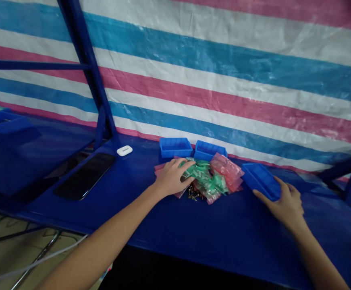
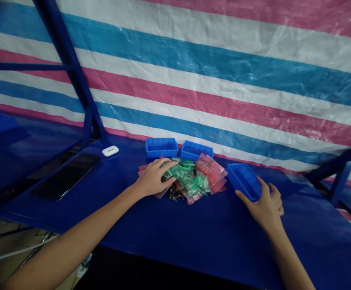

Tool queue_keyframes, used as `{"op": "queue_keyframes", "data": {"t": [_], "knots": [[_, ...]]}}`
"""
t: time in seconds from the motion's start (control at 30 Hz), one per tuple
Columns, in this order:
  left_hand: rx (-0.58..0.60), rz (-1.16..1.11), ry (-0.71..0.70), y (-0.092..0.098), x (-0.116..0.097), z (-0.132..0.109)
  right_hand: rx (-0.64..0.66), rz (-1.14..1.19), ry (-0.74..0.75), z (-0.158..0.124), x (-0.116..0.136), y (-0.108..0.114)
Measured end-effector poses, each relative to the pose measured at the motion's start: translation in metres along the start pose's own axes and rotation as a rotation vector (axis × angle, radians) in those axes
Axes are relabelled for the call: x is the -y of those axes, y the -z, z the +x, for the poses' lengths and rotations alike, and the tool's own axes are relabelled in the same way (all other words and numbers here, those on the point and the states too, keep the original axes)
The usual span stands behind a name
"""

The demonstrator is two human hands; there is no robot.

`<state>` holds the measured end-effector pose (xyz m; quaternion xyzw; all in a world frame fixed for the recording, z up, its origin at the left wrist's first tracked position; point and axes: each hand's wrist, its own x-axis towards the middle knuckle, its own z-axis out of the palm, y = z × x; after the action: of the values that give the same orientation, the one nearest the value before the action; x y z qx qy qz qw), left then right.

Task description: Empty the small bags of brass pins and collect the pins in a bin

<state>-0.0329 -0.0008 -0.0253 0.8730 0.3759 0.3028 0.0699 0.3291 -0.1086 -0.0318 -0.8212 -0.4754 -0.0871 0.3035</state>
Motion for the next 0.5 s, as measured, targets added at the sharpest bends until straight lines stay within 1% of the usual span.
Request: {"op": "queue_keyframes", "data": {"t": [0.03,0.07,0.1,0.13,0.17,0.2,0.23,0.27,0.3,0.4,0.5], "knots": [[-0.007,0.000,0.003,0.000,0.001,0.001,-0.074,-0.057,0.031,-0.005,0.011,0.004],[-0.013,0.005,0.008,0.000,0.002,0.001,-0.151,-0.089,0.096,-0.010,0.025,0.008],[-0.018,0.018,0.015,0.000,0.004,0.001,-0.204,-0.091,0.172,-0.014,0.040,0.011],[-0.018,0.041,0.026,-0.001,0.006,0.001,-0.223,-0.053,0.274,-0.017,0.056,0.012],[-0.015,0.074,0.042,-0.001,0.008,0.001,-0.167,0.008,0.408,-0.019,0.071,0.011],[-0.008,0.112,0.064,-0.001,0.010,0.000,-0.050,0.060,0.549,-0.020,0.086,0.007],[0.001,0.151,0.095,-0.001,0.012,0.000,0.082,0.073,0.655,-0.020,0.099,0.002],[0.012,0.185,0.132,-0.001,0.014,-0.001,0.181,0.044,0.705,-0.019,0.111,-0.005],[0.027,0.211,0.171,0.000,0.015,-0.001,0.239,-0.014,0.700,-0.017,0.122,-0.013],[0.084,0.245,0.247,0.006,0.018,-0.001,0.352,-0.136,0.538,-0.012,0.141,-0.033],[0.158,0.221,0.230,0.015,0.019,0.000,0.463,-0.189,0.395,-0.009,0.148,-0.039]]}}
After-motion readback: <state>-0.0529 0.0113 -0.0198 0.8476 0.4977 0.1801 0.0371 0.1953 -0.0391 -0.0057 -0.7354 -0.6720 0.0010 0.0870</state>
